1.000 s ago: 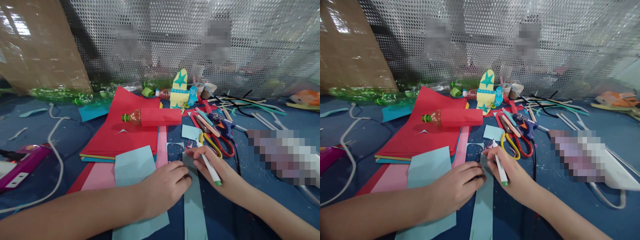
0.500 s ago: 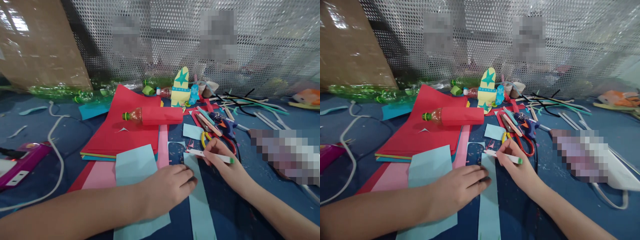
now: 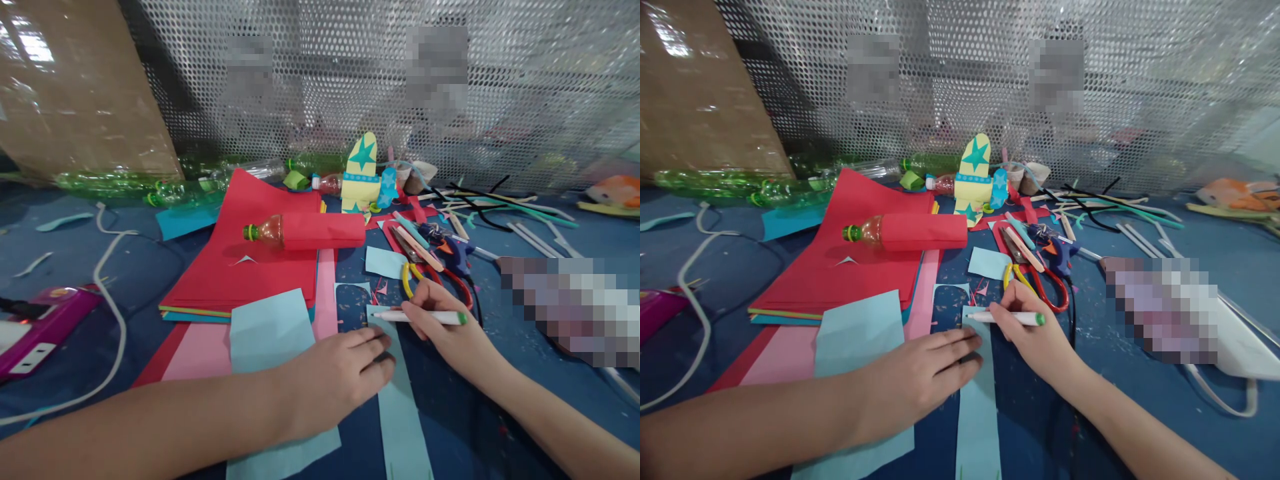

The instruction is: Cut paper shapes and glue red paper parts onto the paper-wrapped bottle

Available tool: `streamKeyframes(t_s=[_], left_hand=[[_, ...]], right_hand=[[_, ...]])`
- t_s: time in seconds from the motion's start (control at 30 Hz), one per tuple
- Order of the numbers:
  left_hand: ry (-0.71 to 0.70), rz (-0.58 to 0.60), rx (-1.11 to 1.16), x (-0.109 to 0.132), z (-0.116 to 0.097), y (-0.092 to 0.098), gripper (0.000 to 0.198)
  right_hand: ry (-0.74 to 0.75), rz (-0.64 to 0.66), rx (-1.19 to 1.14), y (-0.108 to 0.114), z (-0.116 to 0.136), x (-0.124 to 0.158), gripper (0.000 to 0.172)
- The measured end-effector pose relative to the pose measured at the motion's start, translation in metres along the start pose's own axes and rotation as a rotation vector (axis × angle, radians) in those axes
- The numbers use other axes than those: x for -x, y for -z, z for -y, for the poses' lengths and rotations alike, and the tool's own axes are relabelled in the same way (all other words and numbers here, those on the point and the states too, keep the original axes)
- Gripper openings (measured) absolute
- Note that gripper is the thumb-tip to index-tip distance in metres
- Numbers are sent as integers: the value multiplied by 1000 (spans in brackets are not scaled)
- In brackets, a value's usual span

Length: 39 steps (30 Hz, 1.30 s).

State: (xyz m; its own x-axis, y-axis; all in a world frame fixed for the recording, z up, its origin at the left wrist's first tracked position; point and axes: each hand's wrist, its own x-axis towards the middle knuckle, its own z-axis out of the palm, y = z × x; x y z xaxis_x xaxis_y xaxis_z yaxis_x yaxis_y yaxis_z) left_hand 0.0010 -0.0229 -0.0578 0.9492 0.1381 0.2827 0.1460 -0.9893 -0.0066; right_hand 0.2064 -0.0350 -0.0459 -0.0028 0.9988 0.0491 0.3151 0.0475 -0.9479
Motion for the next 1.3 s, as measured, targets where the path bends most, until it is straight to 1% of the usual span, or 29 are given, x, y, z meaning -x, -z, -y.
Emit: streamKeyframes(t_s=[0.3,0.57,1.0,1.3], left_hand=[[-4,10,7,-1,0,1,32],[5,-2,-9,-2,0,2,30],[11,33,42,0,1,2,32],[5,60,43,-1,1,4,33]], right_hand=[[3,50,-19,0,-3,1,30],[6,50,18,-1,-3,1,26],[66,-98,169,1,1,1,27],[61,-153,214,6,8,1,26]])
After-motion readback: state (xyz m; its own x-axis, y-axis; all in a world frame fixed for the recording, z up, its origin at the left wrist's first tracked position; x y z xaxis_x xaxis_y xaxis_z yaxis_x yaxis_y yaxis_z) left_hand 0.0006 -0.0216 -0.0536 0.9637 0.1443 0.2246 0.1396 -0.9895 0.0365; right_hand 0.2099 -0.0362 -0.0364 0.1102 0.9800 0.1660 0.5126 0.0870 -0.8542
